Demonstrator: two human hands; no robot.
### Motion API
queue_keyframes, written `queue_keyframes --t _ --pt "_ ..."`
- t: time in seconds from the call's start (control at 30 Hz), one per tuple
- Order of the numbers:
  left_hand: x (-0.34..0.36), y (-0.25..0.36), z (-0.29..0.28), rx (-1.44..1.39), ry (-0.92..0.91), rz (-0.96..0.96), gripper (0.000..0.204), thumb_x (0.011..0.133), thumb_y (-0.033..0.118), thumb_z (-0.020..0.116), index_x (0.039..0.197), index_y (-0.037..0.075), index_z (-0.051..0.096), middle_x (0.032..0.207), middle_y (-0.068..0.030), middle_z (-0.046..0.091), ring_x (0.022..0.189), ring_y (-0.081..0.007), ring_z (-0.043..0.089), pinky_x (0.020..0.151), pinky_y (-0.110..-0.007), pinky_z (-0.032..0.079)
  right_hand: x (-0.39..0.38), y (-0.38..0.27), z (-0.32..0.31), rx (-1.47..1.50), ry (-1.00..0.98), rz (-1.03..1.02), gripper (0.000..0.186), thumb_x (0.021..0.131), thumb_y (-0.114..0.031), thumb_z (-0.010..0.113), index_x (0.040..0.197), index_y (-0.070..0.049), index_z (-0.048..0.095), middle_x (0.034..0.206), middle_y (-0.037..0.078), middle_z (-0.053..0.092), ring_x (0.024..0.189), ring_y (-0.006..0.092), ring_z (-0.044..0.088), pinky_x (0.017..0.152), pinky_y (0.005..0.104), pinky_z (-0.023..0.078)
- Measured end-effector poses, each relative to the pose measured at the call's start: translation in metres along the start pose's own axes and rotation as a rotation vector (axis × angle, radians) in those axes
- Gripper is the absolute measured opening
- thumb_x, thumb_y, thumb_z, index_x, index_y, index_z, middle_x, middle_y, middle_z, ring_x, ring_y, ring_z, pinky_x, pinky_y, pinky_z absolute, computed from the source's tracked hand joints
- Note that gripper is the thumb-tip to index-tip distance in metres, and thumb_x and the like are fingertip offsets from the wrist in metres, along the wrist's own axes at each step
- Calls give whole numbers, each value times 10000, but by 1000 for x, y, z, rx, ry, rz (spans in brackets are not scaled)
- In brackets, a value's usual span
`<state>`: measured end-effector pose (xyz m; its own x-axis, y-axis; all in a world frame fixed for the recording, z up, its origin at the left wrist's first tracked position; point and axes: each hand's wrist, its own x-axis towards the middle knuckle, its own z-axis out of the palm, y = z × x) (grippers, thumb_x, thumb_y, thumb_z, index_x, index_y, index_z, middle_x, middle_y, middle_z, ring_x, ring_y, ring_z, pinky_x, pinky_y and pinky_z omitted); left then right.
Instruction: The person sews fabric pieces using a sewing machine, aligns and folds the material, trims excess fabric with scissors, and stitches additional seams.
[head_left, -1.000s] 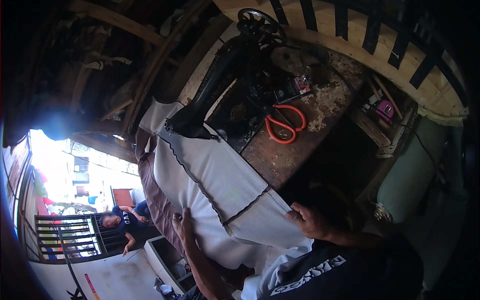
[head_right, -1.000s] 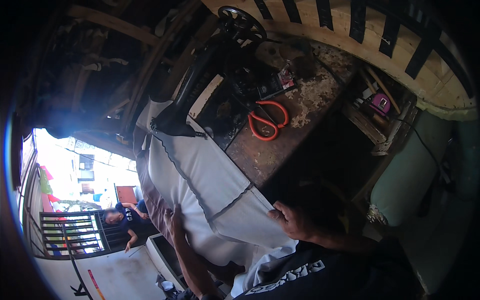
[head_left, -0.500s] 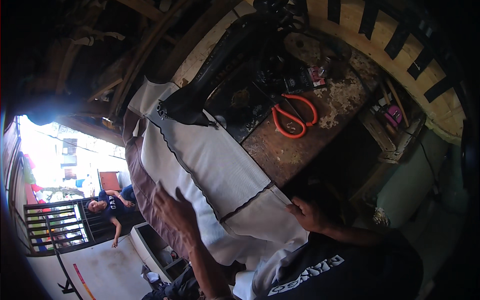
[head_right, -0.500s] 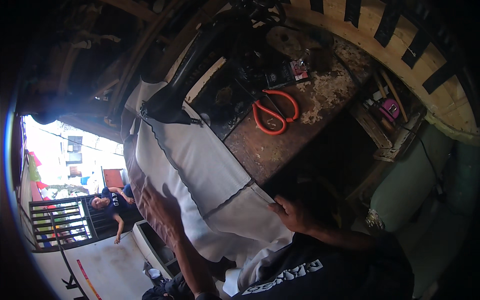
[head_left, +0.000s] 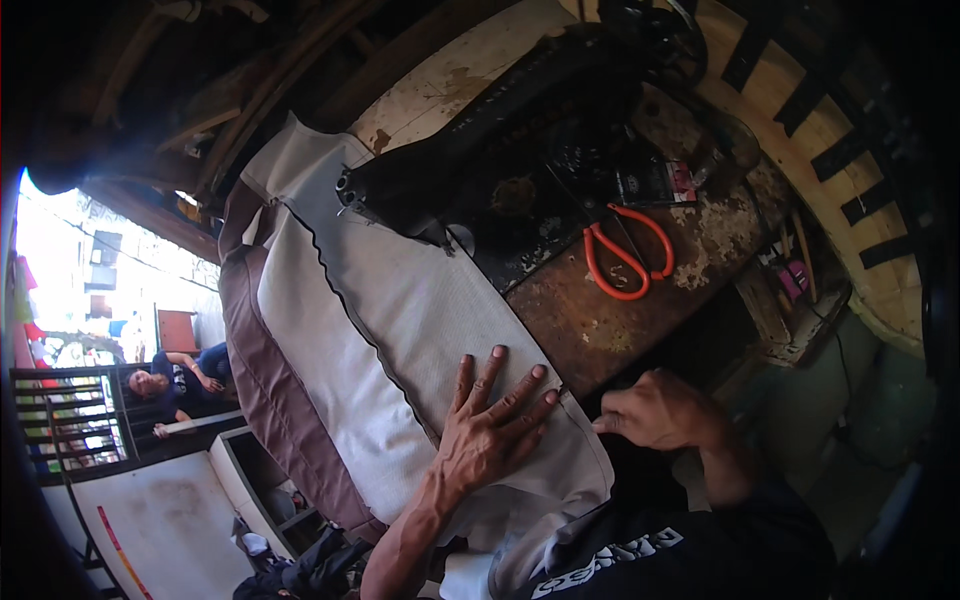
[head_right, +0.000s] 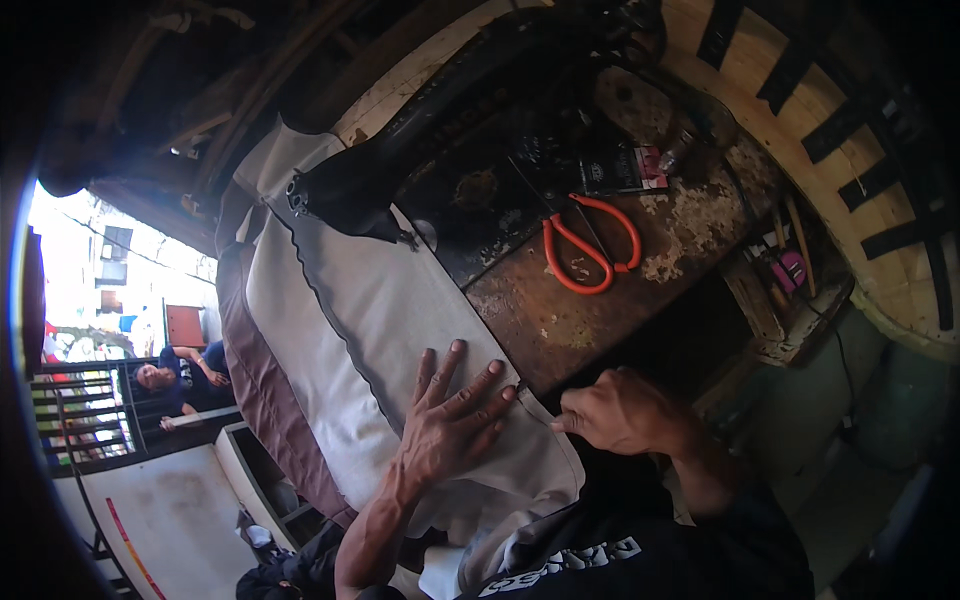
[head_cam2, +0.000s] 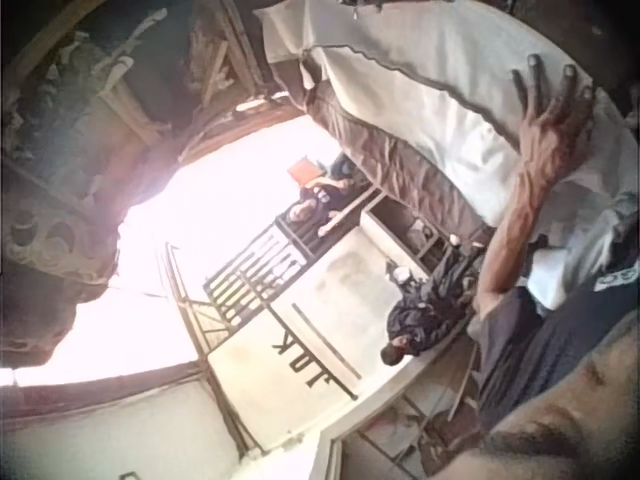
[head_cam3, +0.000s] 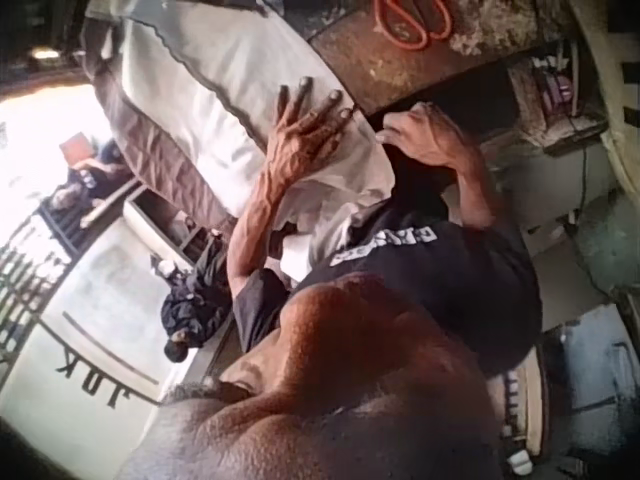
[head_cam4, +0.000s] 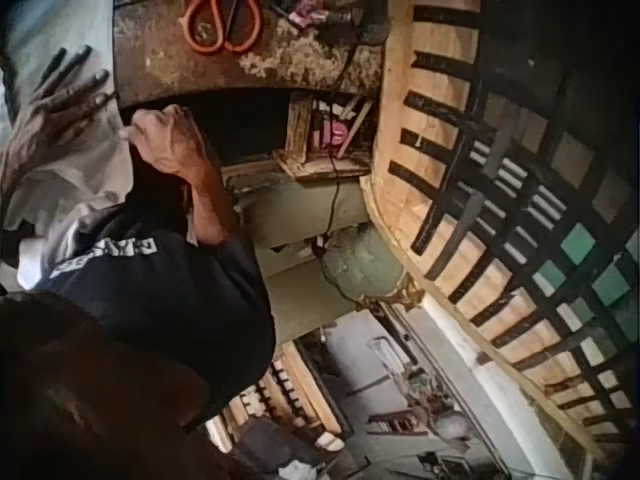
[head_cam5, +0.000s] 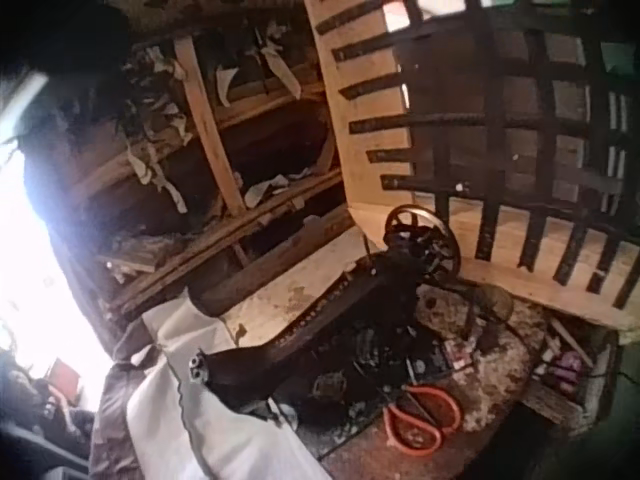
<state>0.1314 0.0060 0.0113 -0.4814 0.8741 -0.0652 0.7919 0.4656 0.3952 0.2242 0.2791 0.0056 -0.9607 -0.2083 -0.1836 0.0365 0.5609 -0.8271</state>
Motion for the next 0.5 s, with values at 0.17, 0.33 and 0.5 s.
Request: queue_keyframes --t 0.17,0.33,0.5 --pt "3 -4 0 -16 56 2 511 888 306 750 1393 309 671 1610 34 478 1553 -428 277 1243 -693 142 128 -52 -59 -10 518 15 337 1004 -348 678 869 -38 665 757 202 648 704 362 688 616 457 476" --pt "3 -7 5 -17 40 63 597 881 336 740 1462 336 599 1645 53 420 1570 -408 235 1251 -692 132 312 7 -32 -515 439 -251 254 954 -264 608 1143 -134 718 1228 119 731 1158 303 674 995 467 521" --pt "-4 -8 0 -31 63 39 559 852 300 770 1398 328 655 1625 40 456 1540 -436 296 1215 -713 202 373 2 3 -591 636 -446 290 924 -302 613 1156 -159 711 1186 97 707 1165 281 641 976 477 505"
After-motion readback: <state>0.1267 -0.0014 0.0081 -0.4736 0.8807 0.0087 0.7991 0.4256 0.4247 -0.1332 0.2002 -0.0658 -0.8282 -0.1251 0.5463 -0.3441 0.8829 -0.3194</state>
